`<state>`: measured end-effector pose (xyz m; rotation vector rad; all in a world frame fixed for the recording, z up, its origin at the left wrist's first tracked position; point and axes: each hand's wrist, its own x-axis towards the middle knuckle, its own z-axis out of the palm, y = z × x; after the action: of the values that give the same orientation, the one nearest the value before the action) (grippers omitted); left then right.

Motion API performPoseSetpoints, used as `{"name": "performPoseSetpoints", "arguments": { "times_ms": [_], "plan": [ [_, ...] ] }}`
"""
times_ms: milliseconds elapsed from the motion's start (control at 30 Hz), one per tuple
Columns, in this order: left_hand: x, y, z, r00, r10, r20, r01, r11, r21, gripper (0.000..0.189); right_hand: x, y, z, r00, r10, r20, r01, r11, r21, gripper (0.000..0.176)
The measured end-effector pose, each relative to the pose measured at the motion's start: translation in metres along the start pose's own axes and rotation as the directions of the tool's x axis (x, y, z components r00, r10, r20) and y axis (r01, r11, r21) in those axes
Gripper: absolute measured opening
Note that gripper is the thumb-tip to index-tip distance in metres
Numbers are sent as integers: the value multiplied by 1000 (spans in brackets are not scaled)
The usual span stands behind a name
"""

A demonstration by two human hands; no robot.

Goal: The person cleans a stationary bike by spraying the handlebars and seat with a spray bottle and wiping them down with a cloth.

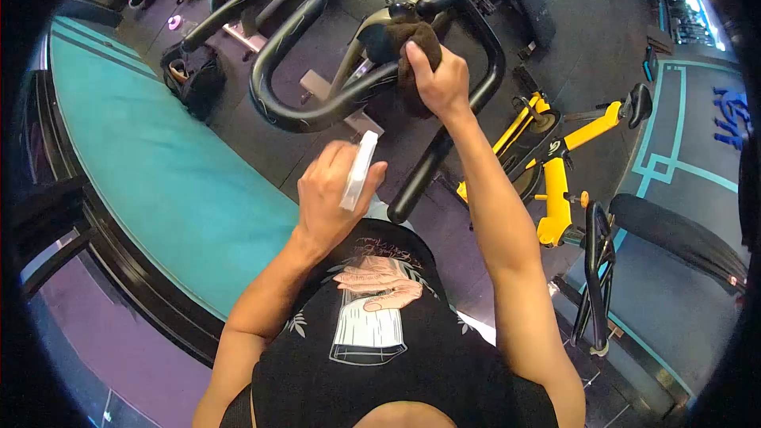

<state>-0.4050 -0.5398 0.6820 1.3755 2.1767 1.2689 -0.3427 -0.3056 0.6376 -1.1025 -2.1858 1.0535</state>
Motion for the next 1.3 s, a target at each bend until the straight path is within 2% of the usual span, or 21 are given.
{"name": "performPoseSetpoints", "arguments": {
  "times_ms": [67, 133, 167, 200, 267, 300, 333, 433, 567, 633, 700, 767, 800, 833, 900, 967, 1033, 1067, 1133, 1233, 1300],
  "plan": [
    [-15, -18, -6, 997, -55, 63, 55, 998, -1, 20, 3, -12, 9, 997, 42, 71, -37, 996, -77, 49],
    [-32, -37, -9, 995, -75, 59, 74, 997, 16, 22, -10, -33, 16, 999, 20, -47, -27, 985, -168, 49],
    [-34, -45, -11, 995, -87, 46, 85, 996, 38, 24, -16, -30, 31, 977, -137, -165, 103, 975, -196, 47],
    [-39, -49, -15, 979, -179, 92, 177, 984, 37, 23, -22, -36, 44, 940, -272, -204, 246, 958, -145, 43],
    [-53, -76, -19, 974, -172, 147, 164, 984, 65, 22, -53, -75, 60, 869, -484, -101, 472, 873, -122, 31],
    [-60, -90, -20, 967, -174, 186, 159, 983, 96, 21, -76, -91, 76, 818, -562, -119, 567, 824, 3, 40],
    [-66, -101, -20, 962, -164, 220, 147, 985, 94, 21, -90, -113, 78, 857, -501, -117, 508, 861, 34, 50],
    [-61, -112, -26, 962, -165, 218, 150, 985, 83, 20, -76, -84, 71, 727, -686, 16, 686, 726, -46, 55],
    [-29, -90, -35, 959, -183, 215, 158, 979, 131, 18, -47, -51, 38, 687, -724, 66, 727, 686, -36, 66],
    [-26, -90, -39, 952, -208, 227, 172, 971, 166, 17, -23, -24, 32, 720, -692, -58, 675, 717, -175, 49],
    [-28, -91, -44, 969, -193, 157, 171, 975, 142, 18, -5, 4, 15, 854, -516, -74, 479, 833, -279, 39],
    [-38, -96, -48, 968, -214, 133, 199, 973, 120, 18, -5, 8, 6, 928, -373, -4, 359, 896, -261, 41],
    [-40, -97, -50, 967, -229, 113, 220, 971, 88, 17, -4, 4, 8, 971, -240, -8, 233, 949, -212, 42],
    [-40, -99, -51, 966, -241, 90, 236, 970, 59, 16, -1, -1, 9, 994, -105, -8, 102, 982, -161, 43],
    [-41, -103, -55, 967, -238, 91, 233, 971, 54, 15, -12, -29, 28, 988, -28, -152, -10, 969, -246, 42],
    [-44, -115, -51, 967, -223, 122, 219, 975, 44, 14, -34, -72, 51, 891, -448, -77, 409, 864, -292, 39],
    [-52, -137, -47, 981, -136, 141, 128, 990, 60, 16, -75, -133, 76, 809, -582, -78, 568, 809, -151, 37],
    [-47, -138, -45, 951, -228, 208, 231, 973, 8, 18, -78, -126, 76, 824, -559, -89, 542, 825, -161, 37],
    [-33, -135, -44, 950, -205, 235, 214, 977, -12, 19, -71, -110, 76, 760, -645, -72, 635, 762, -128, 39],
    [-19, -124, -49, 955, -174, 242, 183, 983, -16, 19, -73, -95, 53, 783, -622, 28, 622, 779, -82, 47],
    [-19, -123, -53, 954, -171, 245, 171, 985, 20, 18, -66, -86, 48, 773, -635, 6, 633, 770, -83, 45]
  ]
}}
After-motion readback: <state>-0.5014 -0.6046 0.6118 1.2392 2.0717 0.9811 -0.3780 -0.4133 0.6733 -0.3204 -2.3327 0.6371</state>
